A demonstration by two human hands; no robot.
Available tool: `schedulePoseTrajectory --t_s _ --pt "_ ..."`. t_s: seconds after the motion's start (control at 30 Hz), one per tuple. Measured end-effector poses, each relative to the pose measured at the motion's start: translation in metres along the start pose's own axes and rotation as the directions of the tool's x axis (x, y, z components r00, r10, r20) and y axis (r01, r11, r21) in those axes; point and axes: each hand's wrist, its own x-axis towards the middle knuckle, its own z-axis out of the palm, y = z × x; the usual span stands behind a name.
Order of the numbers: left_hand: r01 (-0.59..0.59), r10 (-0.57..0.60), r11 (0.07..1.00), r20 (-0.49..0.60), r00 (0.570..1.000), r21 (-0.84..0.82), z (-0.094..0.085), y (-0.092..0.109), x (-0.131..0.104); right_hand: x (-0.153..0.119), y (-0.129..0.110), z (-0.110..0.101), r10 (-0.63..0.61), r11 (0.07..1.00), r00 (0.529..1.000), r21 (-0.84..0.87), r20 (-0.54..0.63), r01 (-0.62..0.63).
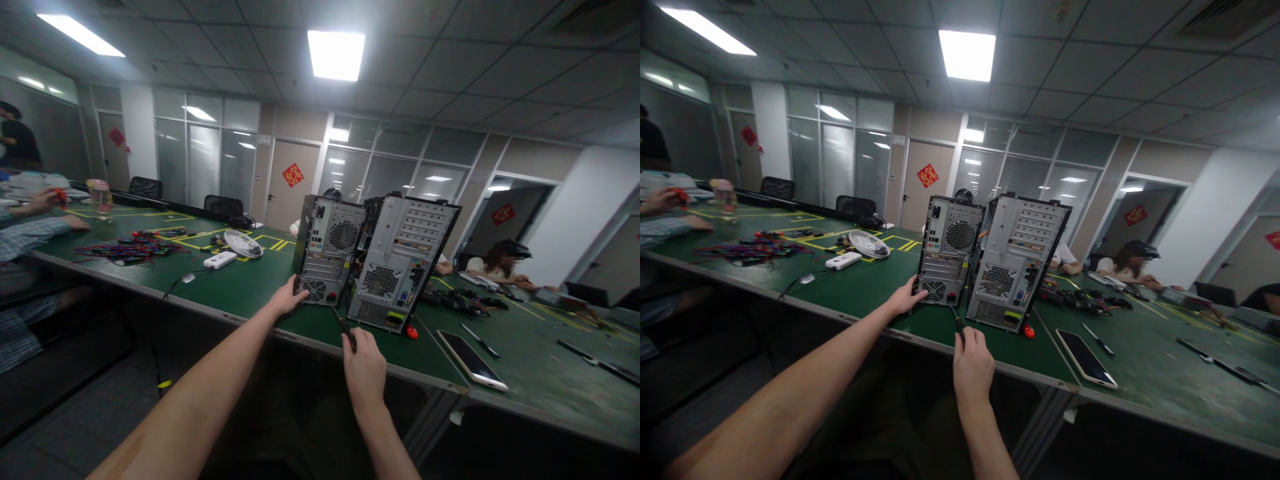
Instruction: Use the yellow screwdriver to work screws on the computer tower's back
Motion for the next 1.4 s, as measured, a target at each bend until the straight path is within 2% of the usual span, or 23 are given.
schedulePoseTrajectory --t_s 0.13,0.33,0.57,0.8,1.2,1.4 --pt "-0.005 0.005 1.0 0.003 1.0 -0.01 0.0 -0.001 0.001 0.0 -0.001 -0.009 0.024 0.993 0.999 0.115 0.034 -0.028" --pt "0.001 0.0 1.0 0.003 1.0 -0.013 -0.001 0.001 0.0 0.0 -0.008 -0.018 0.039 0.997 0.99 0.054 0.137 -0.047" --pt "0.006 -0.006 1.0 -0.007 1.0 -0.017 -0.001 0.002 -0.001 0.002 -0.004 -0.024 0.036 0.999 0.989 -0.012 0.14 -0.034" --pt "-0.006 0.006 1.0 -0.008 1.0 -0.024 0.001 -0.002 0.001 0.003 -0.009 -0.021 0.046 0.996 0.981 -0.079 0.187 -0.032" --pt "0.004 -0.004 1.0 0.0 1.0 -0.03 -0.001 -0.001 0.001 0.0 -0.008 -0.017 -0.006 0.996 0.996 -0.093 0.093 0.014" --pt "-0.009 0.009 0.999 -0.009 1.0 -0.036 0.001 -0.003 0.002 0.0 -0.006 -0.015 -0.016 0.999 0.999 -0.039 0.046 0.017"
